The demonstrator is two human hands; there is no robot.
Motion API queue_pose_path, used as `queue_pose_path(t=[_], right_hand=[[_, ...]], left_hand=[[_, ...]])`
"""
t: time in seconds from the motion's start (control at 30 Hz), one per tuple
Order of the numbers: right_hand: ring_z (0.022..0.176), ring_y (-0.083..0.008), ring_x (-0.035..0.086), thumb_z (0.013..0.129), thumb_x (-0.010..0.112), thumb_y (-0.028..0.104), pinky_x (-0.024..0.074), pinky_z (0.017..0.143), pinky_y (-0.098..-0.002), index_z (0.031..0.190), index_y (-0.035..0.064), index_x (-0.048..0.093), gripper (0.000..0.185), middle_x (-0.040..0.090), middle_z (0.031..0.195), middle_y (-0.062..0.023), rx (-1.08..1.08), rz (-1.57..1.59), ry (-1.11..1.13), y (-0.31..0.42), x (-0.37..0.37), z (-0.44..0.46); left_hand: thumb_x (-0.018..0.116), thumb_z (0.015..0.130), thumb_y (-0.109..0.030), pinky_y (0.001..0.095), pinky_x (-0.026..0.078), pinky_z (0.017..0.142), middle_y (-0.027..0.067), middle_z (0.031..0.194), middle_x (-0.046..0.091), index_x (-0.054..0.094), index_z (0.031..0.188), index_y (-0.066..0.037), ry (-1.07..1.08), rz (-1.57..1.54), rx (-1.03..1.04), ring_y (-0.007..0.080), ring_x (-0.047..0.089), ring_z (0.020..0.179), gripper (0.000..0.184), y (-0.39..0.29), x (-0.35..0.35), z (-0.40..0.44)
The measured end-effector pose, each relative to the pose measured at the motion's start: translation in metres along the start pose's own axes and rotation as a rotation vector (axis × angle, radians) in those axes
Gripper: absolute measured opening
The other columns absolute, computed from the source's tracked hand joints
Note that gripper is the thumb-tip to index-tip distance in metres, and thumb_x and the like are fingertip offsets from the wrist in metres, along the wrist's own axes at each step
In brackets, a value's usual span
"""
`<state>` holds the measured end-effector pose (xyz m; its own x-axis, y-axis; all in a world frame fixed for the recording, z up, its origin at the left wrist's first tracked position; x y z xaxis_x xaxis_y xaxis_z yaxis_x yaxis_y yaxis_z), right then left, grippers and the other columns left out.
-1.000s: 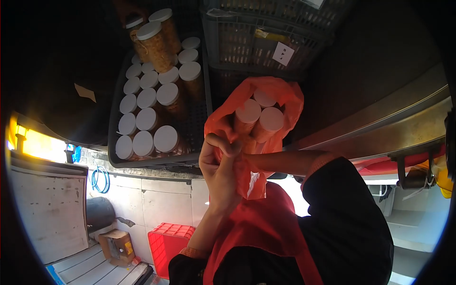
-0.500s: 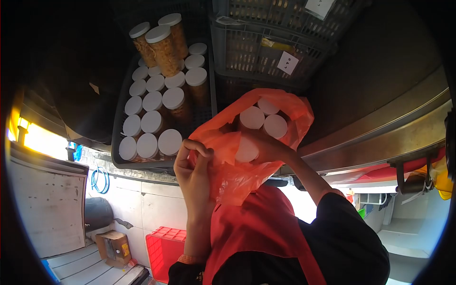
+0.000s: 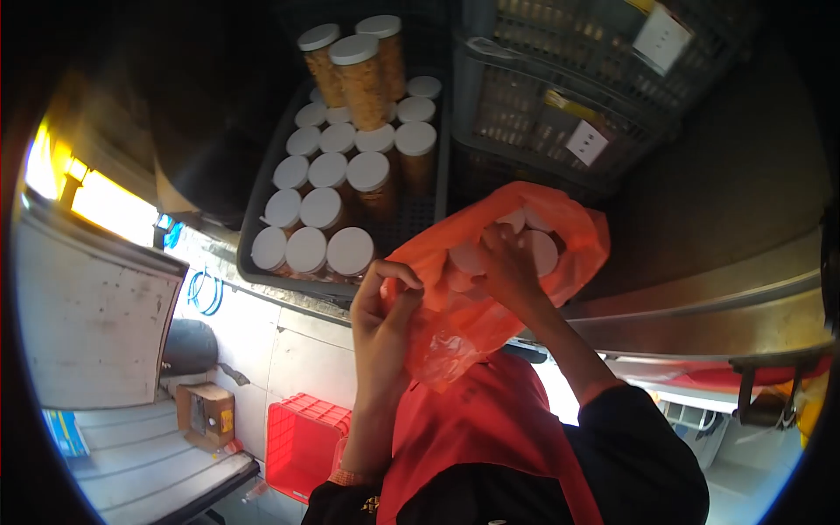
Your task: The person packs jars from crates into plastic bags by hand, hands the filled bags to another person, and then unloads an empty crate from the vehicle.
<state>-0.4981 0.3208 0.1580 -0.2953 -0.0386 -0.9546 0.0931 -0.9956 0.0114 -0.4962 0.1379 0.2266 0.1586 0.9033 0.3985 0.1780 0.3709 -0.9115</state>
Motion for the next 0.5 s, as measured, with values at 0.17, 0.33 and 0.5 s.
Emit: queue_pose_path(t=[0.17, 0.33, 0.5], right_hand=[[0.097, -0.0294, 0.065, 0.081, 0.07, 0.012, 0.0509, 0.084, -0.043, 0.12, 0.0088, 0.059, 0.04, 0.066, 0.101, -0.0133, 0.077, 0.81, 0.078, 0.025, -0.072, 0.09], [0.106, -0.0322, 0.065, 0.069, 0.081, 0.011, 0.055, 0.087, -0.0406, 0.131, 0.0223, 0.058, 0.067, 0.054, 0.127, -0.0143, -0.809, 0.517, 0.571, 0.147, 0.063, 0.137], [0.108, -0.039, 0.063, 0.061, 0.086, 0.019, 0.0558, 0.086, -0.0448, 0.133, 0.0299, 0.056, 0.078, 0.046, 0.132, -0.0143, -0.918, 0.343, 0.382, 0.184, 0.076, 0.136]], left_hand=[[0.055, 0.097, 0.004, 0.0144, 0.034, 0.054, -0.0034, 0.088, 0.055, 0.057, 0.094, -0.007, -0.053, -0.088, 0.045, -0.0021, 0.047, 0.061, 0.012, -0.011, 0.003, -0.001], [0.052, 0.096, 0.006, 0.0199, 0.05, 0.066, 0.0027, 0.09, 0.06, 0.056, 0.094, -0.004, 0.062, -0.189, 0.106, 0.0056, 0.061, 0.075, 0.01, -0.013, 0.012, 0.0], [0.052, 0.095, 0.007, 0.0241, 0.053, 0.077, 0.0051, 0.094, 0.062, 0.056, 0.094, -0.002, 0.124, -0.298, 0.112, 0.0095, 0.065, 0.084, 0.01, -0.005, 0.018, 0.007]])
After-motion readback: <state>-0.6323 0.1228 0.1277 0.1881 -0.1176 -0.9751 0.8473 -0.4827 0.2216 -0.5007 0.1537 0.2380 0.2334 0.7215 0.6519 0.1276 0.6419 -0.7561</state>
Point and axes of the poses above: each hand's wrist, its own z-axis towards the middle knuckle, its own x-axis out of the palm, y = z × x, the point moved 9 cm from there along z, towards the middle knuckle
